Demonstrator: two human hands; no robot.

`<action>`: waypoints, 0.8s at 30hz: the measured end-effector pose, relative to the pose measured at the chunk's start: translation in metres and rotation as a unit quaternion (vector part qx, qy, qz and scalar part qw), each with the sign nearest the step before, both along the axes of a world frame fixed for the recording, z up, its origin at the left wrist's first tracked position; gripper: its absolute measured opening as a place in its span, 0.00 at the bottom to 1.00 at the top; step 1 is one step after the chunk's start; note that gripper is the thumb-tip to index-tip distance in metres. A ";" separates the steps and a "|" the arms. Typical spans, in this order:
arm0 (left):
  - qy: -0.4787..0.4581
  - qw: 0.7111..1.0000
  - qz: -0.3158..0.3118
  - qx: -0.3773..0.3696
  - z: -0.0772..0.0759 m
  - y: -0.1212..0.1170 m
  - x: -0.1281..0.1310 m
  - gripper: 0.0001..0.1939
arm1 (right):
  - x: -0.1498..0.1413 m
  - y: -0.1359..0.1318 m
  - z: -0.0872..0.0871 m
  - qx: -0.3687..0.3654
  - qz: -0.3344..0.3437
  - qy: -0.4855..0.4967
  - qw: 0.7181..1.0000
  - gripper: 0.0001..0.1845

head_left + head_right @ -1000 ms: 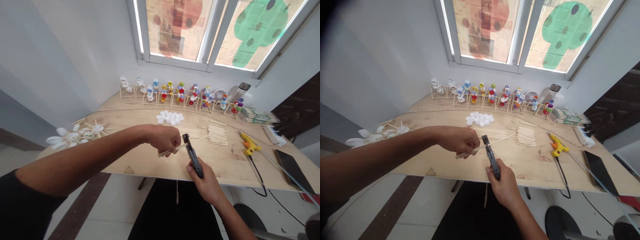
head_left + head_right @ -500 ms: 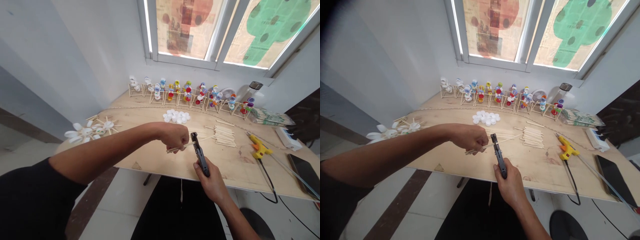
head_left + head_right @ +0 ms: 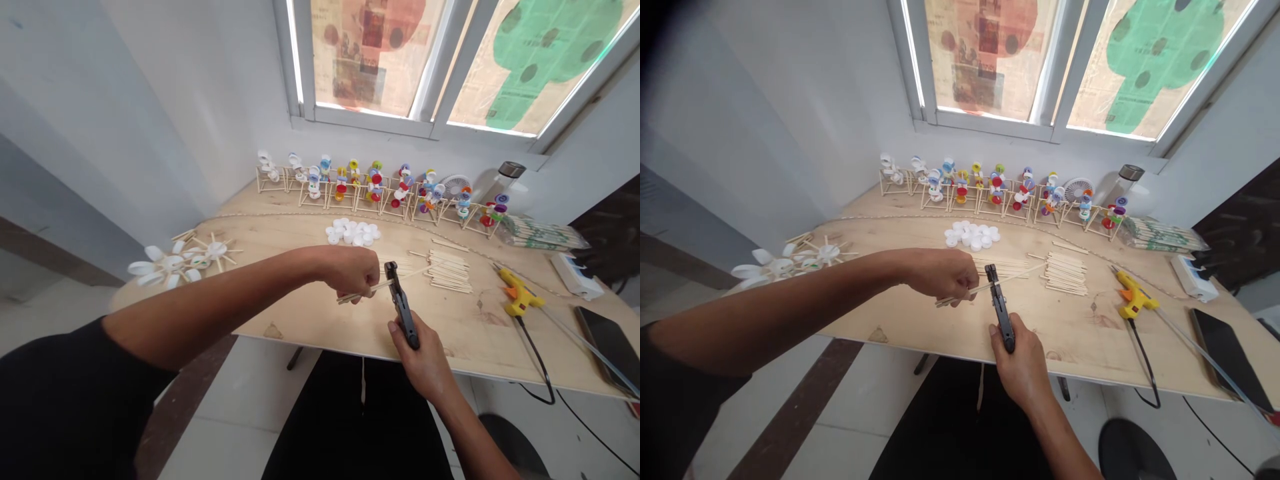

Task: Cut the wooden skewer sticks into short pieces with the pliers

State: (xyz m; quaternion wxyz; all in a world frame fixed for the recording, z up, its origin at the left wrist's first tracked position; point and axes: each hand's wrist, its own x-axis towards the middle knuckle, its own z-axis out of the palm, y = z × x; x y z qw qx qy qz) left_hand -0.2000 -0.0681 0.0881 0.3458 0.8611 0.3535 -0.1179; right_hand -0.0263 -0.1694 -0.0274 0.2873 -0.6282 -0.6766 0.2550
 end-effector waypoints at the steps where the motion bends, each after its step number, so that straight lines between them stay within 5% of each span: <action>1: -0.002 1.000 0.003 0.000 0.000 0.000 0.000 0.07 | 0.000 0.000 0.000 0.000 -0.001 0.001 1.000 0.14; 24: -0.050 0.998 0.030 -0.015 -0.007 0.001 0.002 0.11 | -0.001 0.000 -0.002 0.010 -0.009 0.000 1.000 0.13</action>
